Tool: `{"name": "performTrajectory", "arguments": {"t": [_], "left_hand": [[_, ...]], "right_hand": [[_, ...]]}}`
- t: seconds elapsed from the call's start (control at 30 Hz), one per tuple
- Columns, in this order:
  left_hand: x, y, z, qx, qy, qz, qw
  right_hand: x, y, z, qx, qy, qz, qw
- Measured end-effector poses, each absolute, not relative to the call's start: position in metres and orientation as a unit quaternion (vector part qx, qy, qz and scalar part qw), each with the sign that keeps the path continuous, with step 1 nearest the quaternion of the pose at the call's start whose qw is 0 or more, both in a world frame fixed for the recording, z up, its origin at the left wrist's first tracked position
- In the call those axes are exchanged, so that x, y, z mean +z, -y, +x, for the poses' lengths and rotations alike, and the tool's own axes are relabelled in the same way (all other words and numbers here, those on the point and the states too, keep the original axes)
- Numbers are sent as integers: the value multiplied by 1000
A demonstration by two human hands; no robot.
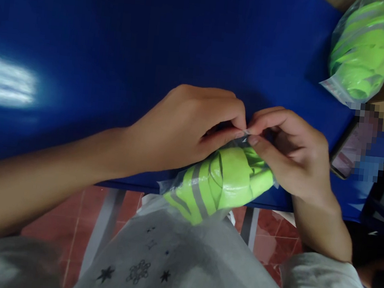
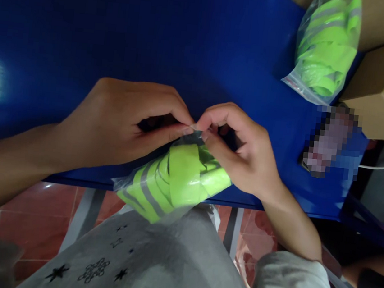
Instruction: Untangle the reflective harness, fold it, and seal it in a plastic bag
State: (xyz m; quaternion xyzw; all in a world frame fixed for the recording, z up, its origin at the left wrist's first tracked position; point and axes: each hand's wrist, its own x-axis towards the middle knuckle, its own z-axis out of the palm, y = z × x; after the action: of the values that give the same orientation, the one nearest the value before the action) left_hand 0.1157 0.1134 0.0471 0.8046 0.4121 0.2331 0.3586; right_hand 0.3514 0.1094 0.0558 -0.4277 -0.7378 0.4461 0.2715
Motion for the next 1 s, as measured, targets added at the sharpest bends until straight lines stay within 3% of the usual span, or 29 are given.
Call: {"name": "performTrajectory", "arguments": {"t": [0.33,0.73,1.0], "left_hand": [[47,-114,116,237,-423,790,376],[43,-115,122,207,-349,810,423],[38,-113,123,202,-343,804,441]], "right_hand": [[61,-119,368,434,725,-448,293],[64,-127,373,422,789,-405,186],[64,-129,378,285,877,-346,173]]}}
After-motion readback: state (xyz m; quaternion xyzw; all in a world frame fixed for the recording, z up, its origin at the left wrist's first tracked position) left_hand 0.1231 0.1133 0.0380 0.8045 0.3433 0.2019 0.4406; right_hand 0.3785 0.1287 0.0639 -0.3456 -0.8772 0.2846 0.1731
